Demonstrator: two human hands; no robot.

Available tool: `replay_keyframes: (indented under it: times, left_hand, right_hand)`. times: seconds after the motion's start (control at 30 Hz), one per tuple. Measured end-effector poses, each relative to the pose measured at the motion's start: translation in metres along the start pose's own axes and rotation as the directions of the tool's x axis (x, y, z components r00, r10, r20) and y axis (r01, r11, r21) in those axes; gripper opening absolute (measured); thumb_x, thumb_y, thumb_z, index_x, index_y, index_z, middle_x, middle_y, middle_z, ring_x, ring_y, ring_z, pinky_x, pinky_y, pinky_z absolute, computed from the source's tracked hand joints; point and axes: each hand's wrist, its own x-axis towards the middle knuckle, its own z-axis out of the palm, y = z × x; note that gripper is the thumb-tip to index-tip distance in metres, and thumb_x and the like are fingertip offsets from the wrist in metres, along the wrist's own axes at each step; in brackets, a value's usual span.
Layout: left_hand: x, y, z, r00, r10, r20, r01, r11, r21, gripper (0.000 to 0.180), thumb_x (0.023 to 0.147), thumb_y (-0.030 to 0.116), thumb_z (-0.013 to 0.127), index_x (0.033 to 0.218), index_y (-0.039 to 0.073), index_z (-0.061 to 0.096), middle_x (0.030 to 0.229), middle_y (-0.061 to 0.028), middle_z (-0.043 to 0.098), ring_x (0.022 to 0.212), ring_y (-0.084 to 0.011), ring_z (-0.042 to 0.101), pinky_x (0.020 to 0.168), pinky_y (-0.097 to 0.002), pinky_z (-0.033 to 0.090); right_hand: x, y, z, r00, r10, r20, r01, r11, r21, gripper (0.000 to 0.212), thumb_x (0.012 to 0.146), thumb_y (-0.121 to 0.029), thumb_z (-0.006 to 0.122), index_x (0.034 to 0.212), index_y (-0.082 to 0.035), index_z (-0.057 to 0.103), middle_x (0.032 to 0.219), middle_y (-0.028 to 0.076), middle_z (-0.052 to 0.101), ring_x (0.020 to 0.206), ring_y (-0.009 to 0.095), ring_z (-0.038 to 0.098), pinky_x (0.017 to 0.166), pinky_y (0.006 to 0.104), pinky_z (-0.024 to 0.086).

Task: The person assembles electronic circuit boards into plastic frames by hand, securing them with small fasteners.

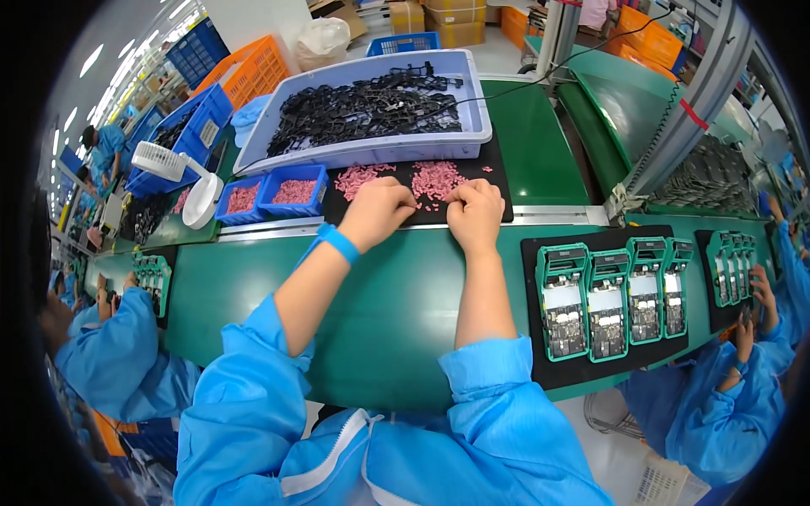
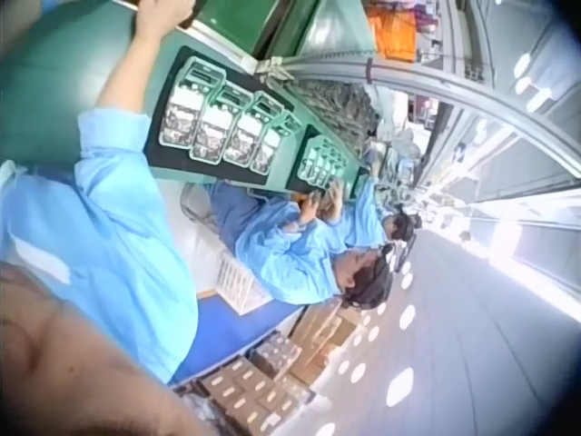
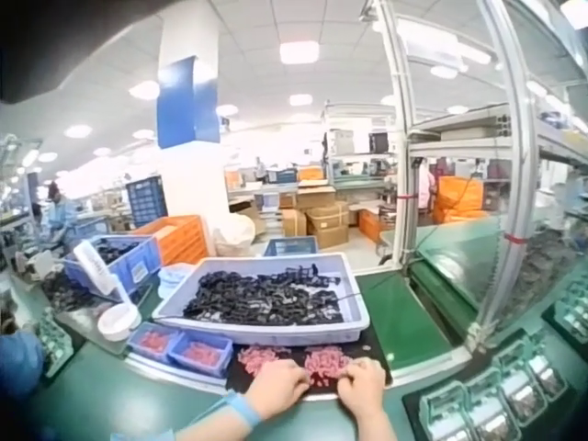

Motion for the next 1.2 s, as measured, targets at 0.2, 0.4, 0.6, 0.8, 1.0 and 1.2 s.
replay_keyframes:
  times: [0.2, 0.4, 0.6, 0.8, 1.0, 1.2]
  left_hand:
    - [0.020, 0.002, 0.027, 0.993, -0.010, 0.117, 0.002, 0.998, 0.065, 0.005, 0.076, 0.017, 0.069, 0.077, 0.012, 0.069, 0.083, -0.0060, 0.063, 0.090, -0.0262, 0.059, 0.082, -0.0403, 0.042]
    - [0.023, 0.001, 0.031, 0.982, 0.050, 0.183, -0.076, 0.987, 0.140, 0.006, 0.076, 0.016, 0.068, 0.076, 0.011, 0.067, 0.086, -0.0069, 0.063, 0.092, -0.0278, 0.058, 0.082, -0.0419, 0.041]
    - [0.015, 0.002, 0.027, 0.985, 0.022, 0.173, -0.036, 0.997, 0.075, 0.007, 0.076, 0.014, 0.068, 0.075, 0.010, 0.063, 0.083, -0.0064, 0.061, 0.089, -0.0279, 0.058, 0.080, -0.0414, 0.040]
    - [0.007, -0.001, 0.012, 0.981, -0.101, 0.166, 0.080, 0.989, 0.124, 0.005, 0.079, 0.016, 0.066, 0.079, 0.011, 0.066, 0.088, -0.0084, 0.062, 0.093, -0.0290, 0.057, 0.087, -0.0421, 0.039]
    - [-0.028, 0.003, -0.033, 0.997, -0.070, -0.024, 0.069, 0.997, -0.045, 0.011, 0.077, 0.015, 0.067, 0.078, 0.004, 0.063, 0.073, -0.0128, 0.063, 0.073, -0.0326, 0.062, 0.067, -0.0401, 0.048]
    - [-0.107, 0.035, -0.126, 0.962, -0.269, 0.048, 0.267, 0.885, -0.382, 0.012, 0.085, 0.011, 0.063, 0.084, 0.000, 0.059, 0.080, -0.0102, 0.061, 0.074, -0.0201, 0.058, 0.068, -0.0325, 0.047]
  right_hand:
    - [0.000, -0.005, -0.003, 0.995, 0.020, 0.101, -0.015, 0.999, -0.047, 0.007, 0.065, -0.011, 0.067, 0.070, -0.015, 0.068, 0.088, 0.001, 0.061, 0.092, 0.024, 0.055, 0.081, 0.0387, 0.038]
    - [0.001, -0.010, -0.008, 0.986, 0.002, 0.167, 0.012, 0.996, -0.083, 0.006, 0.065, -0.015, 0.070, 0.070, -0.016, 0.068, 0.087, 0.001, 0.060, 0.092, 0.024, 0.055, 0.081, 0.0390, 0.037]
    - [-0.001, -0.008, -0.006, 0.972, -0.036, 0.234, 0.064, 0.991, -0.114, 0.007, 0.068, -0.017, 0.073, 0.072, -0.015, 0.068, 0.088, 0.001, 0.060, 0.092, 0.024, 0.054, 0.080, 0.0393, 0.036]
    - [-0.002, -0.008, -0.002, 0.977, -0.053, 0.207, 0.082, 0.988, -0.134, 0.007, 0.072, -0.016, 0.071, 0.074, -0.012, 0.066, 0.089, 0.005, 0.060, 0.092, 0.027, 0.055, 0.080, 0.0418, 0.038]
    - [0.000, -0.004, 0.005, 0.971, -0.140, 0.194, 0.179, 0.963, -0.203, 0.008, 0.074, -0.018, 0.066, 0.071, -0.011, 0.064, 0.086, 0.009, 0.061, 0.086, 0.032, 0.058, 0.072, 0.0479, 0.044]
    - [-0.001, 0.012, -0.004, 0.963, -0.208, 0.171, 0.235, 0.960, -0.154, 0.013, 0.071, -0.018, 0.072, 0.069, -0.009, 0.062, 0.084, 0.009, 0.062, 0.083, 0.031, 0.059, 0.071, 0.0439, 0.046]
